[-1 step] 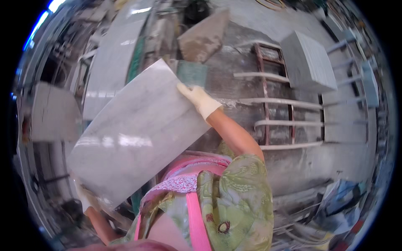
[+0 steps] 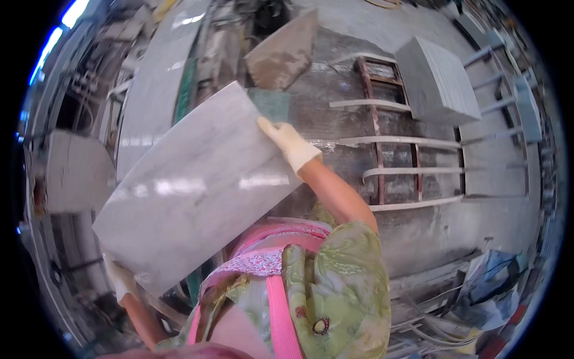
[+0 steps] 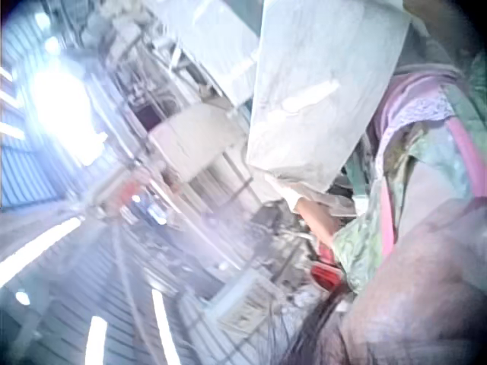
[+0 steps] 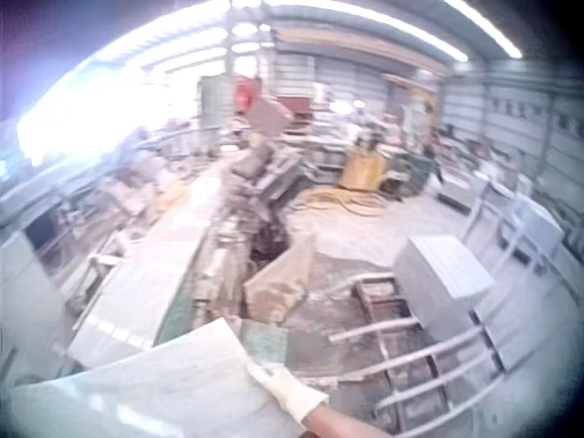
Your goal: The person repeatedly picks up large rectangular tiles from a conveyor belt and stacks them on a metal rack. The person wears gloves and an apron while handling the tiles in a factory setting.
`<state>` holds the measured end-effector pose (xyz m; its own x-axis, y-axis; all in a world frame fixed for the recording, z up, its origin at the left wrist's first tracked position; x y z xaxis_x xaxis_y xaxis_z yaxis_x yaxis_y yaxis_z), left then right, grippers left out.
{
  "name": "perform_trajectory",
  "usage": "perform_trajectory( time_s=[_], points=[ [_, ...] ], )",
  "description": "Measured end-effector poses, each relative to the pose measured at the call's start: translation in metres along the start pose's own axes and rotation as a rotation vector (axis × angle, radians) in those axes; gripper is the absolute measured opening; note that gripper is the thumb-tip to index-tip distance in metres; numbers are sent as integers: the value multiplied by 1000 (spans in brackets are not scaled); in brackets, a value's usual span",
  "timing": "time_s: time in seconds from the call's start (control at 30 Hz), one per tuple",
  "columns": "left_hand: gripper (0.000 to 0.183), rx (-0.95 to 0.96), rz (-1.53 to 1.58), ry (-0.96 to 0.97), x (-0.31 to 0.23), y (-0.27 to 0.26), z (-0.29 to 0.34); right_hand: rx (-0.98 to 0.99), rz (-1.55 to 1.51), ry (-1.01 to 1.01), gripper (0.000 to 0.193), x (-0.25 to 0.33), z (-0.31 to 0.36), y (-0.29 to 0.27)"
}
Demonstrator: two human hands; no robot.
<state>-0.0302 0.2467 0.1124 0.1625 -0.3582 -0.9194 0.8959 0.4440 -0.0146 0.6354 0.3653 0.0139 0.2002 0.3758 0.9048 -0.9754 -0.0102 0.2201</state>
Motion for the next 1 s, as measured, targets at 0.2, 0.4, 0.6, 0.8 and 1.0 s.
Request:
perform_trajectory(
  time_s=[0.2, 0.4, 0.6, 0.8, 1.0],
  points=[
    [50, 307, -519, 396, -119, 357, 17, -442, -602, -239, 61, 10, 94, -192],
    [24, 488, -795, 804, -77, 687, -2, -656, -785, -426, 56, -78, 196, -389],
    [42, 1191, 349, 67, 76, 1003, 15, -1039, -1031, -368, 66, -125, 320, -426],
    [53, 1496, 145, -55, 151, 1235, 187, -934, -1057, 309, 65, -157, 363, -406],
    [52, 1610, 234, -444, 260, 1395, 208, -1099, -1032, 366, 74, -132, 293, -492]
  ],
)
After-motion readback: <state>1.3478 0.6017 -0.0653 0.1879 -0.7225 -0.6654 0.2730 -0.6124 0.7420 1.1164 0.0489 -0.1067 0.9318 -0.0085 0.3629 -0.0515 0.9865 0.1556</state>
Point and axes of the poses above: each hand's wrist, its own z-axis away from the middle knuckle, its own y-axis out of the palm, x = y × z, the point moved 10 cm from there along -z, towards the middle knuckle, and after that the axes turned 12 degrees about x, right-handed, at the moved point
